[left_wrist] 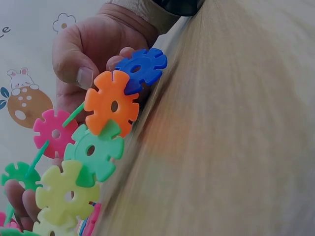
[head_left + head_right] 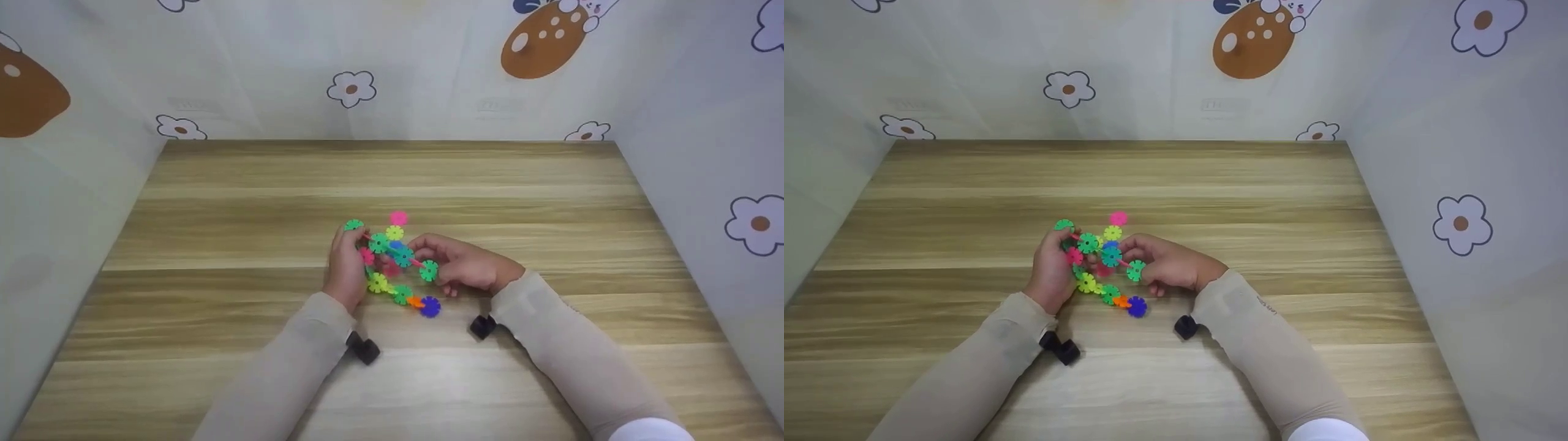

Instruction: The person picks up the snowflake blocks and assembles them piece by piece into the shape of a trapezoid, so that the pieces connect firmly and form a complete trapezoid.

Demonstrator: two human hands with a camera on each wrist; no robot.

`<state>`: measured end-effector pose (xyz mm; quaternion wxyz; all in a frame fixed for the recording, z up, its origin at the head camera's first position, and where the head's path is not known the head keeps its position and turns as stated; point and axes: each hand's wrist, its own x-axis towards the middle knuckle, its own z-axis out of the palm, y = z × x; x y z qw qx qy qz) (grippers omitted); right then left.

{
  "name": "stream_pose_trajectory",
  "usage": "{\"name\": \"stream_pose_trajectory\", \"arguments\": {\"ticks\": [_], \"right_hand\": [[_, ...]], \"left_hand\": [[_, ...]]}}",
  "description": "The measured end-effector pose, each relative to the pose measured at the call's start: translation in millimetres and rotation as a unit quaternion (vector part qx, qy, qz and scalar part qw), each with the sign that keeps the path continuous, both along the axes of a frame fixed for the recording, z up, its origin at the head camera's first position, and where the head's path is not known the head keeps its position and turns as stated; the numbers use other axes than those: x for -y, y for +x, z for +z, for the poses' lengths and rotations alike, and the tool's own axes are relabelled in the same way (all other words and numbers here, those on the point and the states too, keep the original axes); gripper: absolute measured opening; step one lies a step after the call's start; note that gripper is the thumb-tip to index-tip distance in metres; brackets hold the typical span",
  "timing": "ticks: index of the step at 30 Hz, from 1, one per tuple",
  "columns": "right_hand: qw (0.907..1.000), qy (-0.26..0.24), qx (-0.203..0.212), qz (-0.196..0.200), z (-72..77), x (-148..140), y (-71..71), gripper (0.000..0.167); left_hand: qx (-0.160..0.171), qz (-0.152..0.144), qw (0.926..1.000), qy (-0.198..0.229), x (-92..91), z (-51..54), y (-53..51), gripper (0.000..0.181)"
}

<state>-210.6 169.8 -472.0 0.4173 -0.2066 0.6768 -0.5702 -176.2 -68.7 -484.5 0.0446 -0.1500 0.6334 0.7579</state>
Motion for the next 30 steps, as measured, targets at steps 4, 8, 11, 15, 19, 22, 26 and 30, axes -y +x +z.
{"name": "stream_pose_trajectory", "arguments": {"ticks": [4, 8, 11, 15, 19, 22, 26, 30], "right_hand": [[0.9997, -0.009, 0.000, 0.022, -0.1, 1, 1.1, 0.072], [0.9993, 0.000, 0.002, 0.037, 1.4, 2, 2.7, 0.071], [0.9996, 0.016, -0.018, 0.017, 4.0, 2, 2.3, 0.068], [0.9968, 0.037, -0.067, -0.024, 5.7, -5, -4.1, 0.063], [0.9889, 0.059, -0.114, -0.075, 5.3, -16, -11.4, 0.053], [0.9801, 0.066, -0.149, -0.113, 3.4, -18, -14.5, 0.037], [0.9666, 0.103, -0.205, -0.114, 1.0, -16, -15.5, 0.025], [0.9484, 0.175, -0.253, -0.076, 3.9, -11, -13.1, 0.026]], "left_hand": [[-0.002, -0.001, 0.9999, 0.010, -0.4, 0.2, 0.0, 0.034], [-0.004, 0.003, 0.9998, 0.018, -0.9, -0.9, -0.8, 0.033], [-0.003, 0.009, 0.9997, 0.023, -1.3, -0.9, -1.2, 0.033], [-0.008, 0.008, 0.9988, 0.048, -2.2, -0.4, -0.2, 0.034], [-0.009, -0.002, 0.9977, 0.067, -2.0, -0.8, 1.0, 0.034], [-0.002, -0.004, 0.9982, 0.060, -1.3, -0.1, 1.4, 0.036], [0.004, -0.003, 0.9985, 0.055, -1.0, 0.4, 0.8, 0.037], [0.004, 0.004, 0.9986, 0.053, -0.6, 0.6, 0.4, 0.035]]}}
